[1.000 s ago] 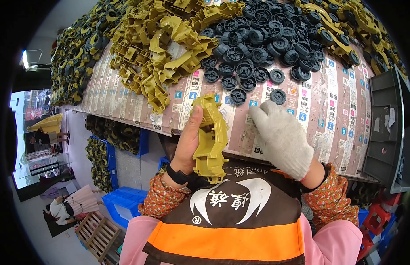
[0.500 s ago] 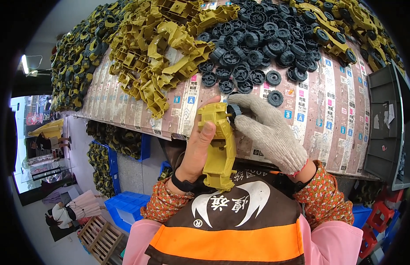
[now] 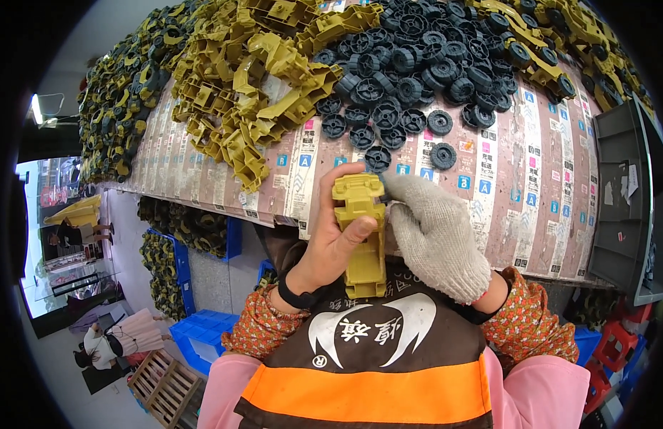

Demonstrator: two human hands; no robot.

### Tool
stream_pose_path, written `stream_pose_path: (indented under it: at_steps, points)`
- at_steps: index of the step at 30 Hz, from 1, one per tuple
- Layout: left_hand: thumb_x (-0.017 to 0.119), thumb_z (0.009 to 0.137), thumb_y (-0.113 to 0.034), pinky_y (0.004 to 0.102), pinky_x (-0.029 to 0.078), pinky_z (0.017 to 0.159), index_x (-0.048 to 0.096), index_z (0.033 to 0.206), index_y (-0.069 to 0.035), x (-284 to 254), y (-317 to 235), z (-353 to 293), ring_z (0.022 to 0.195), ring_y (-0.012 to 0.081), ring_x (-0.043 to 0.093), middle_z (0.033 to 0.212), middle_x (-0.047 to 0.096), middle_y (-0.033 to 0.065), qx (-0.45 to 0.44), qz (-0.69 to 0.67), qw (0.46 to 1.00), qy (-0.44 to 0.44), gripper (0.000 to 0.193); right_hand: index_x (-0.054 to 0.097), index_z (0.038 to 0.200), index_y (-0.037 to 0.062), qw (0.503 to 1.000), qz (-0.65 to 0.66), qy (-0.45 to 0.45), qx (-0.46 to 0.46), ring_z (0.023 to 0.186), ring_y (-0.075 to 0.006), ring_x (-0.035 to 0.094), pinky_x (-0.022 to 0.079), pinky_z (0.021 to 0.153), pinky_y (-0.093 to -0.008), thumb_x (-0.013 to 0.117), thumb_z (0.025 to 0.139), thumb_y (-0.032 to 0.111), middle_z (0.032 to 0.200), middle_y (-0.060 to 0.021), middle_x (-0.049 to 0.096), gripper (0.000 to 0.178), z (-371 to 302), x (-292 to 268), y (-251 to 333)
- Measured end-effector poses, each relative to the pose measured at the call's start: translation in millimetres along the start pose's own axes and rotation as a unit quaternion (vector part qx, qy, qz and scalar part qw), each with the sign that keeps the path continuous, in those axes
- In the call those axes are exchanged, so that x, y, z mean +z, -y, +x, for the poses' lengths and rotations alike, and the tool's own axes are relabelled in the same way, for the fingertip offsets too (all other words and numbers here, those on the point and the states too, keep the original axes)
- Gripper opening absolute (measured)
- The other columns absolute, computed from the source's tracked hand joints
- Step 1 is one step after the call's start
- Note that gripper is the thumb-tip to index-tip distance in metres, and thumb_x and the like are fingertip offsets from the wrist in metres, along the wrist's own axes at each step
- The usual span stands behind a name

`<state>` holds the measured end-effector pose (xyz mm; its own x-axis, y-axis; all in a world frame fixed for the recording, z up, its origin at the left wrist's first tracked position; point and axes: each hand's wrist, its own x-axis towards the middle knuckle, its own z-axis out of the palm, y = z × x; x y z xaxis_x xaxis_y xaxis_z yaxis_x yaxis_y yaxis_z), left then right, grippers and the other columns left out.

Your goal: Assembling plastic components for toy construction vehicles and organizing parts into bins.

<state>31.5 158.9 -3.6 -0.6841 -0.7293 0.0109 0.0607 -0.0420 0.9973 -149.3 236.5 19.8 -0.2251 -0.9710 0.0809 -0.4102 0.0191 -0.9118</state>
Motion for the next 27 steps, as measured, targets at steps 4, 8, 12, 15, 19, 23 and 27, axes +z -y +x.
stream_pose_path:
  at_steps: [4, 8, 12, 15, 19, 23, 27]
  points:
    - [0.076, 0.1, -0.033, 0.0348, 0.049, 0.101, 0.03, 0.154, -0.011, 3, -1, 0, 0.115, 0.0191, 0.06, 0.13, 0.057, 0.0096, 0.019, 0.071, 0.997, 0.006, 0.074, 0.066, 0.13, -0.0023, 1.0, -0.004, 0.012, 0.022, 0.093, -0.0337, 0.075, 0.058, 0.082, -0.0403, 0.057, 0.095, 0.002, 0.099, -0.0216, 0.073, 0.036, -3, 1, 7]
    - [0.077, 0.1, -0.033, 0.0358, 0.049, 0.101, 0.03, 0.154, -0.011, 7, -3, 2, 0.116, 0.0204, 0.061, 0.13, 0.057, 0.0111, 0.031, 0.068, 0.997, 0.018, 0.075, 0.063, 0.132, -0.001, 0.988, 0.107, 0.02, 0.113, 0.088, -0.0342, 0.074, 0.057, 0.079, -0.0405, 0.056, 0.091, 0.0, 0.096, -0.0206, 0.072, 0.042, -5, -7, 27]
    - [0.077, 0.099, -0.033, 0.0351, 0.049, 0.103, 0.03, 0.155, -0.009, 13, 1, 3, 0.117, 0.02, 0.06, 0.131, 0.057, 0.0111, 0.057, 0.037, 0.998, 0.001, 0.076, 0.063, 0.131, 0.0002, 0.996, 0.054, 0.006, 0.067, 0.086, -0.0318, 0.074, 0.057, 0.078, -0.0386, 0.057, 0.088, 0.0, 0.095, -0.0192, 0.073, 0.044, -5, -9, 24]
    - [0.077, 0.1, -0.03, 0.0347, 0.048, 0.104, 0.03, 0.156, -0.009, 13, 4, 11, 0.12, 0.0186, 0.058, 0.133, 0.056, 0.01, 0.022, -0.017, 1.0, 0.001, 0.076, 0.063, 0.133, 0.0017, 0.984, 0.016, 0.108, 0.14, 0.086, -0.0289, 0.074, 0.057, 0.078, -0.0378, 0.056, 0.087, 0.001, 0.099, -0.0195, 0.074, 0.046, 27, -37, 23]
    - [0.072, 0.103, -0.024, 0.0347, 0.049, 0.106, 0.029, 0.159, -0.012, 13, 2, 19, 0.122, 0.0166, 0.054, 0.137, 0.053, 0.0081, -0.025, -0.134, 0.988, -0.076, 0.072, 0.066, 0.12, 0.0039, 0.937, -0.333, -0.074, -0.073, 0.082, -0.0375, 0.069, 0.055, 0.073, -0.0471, 0.067, 0.091, 0.01, 0.093, -0.0187, 0.067, 0.03, 45, -61, -24]
    - [0.07, 0.104, -0.015, 0.037, 0.051, 0.106, 0.029, 0.161, -0.016, -5, 7, 18, 0.121, 0.0176, 0.057, 0.137, 0.054, 0.0051, -0.098, -0.29, 0.942, -0.14, 0.071, 0.065, 0.115, 0.0048, 0.92, -0.381, 0.031, -0.085, 0.093, -0.0388, 0.067, 0.055, 0.077, -0.0487, 0.072, 0.088, 0.014, 0.098, -0.0174, 0.063, 0.029, 47, -59, -25]
    - [0.069, 0.104, -0.014, 0.0368, 0.06, 0.092, 0.038, 0.156, -0.017, -13, 0, 18, 0.111, 0.017, 0.064, 0.127, 0.059, 0.0026, -0.15, -0.361, 0.905, -0.165, 0.061, 0.065, 0.113, 0.0043, 0.912, -0.395, 0.027, -0.104, 0.096, -0.0408, 0.065, 0.054, 0.08, -0.0491, 0.072, 0.086, 0.013, 0.101, -0.0176, 0.063, 0.029, 45, -52, -26]
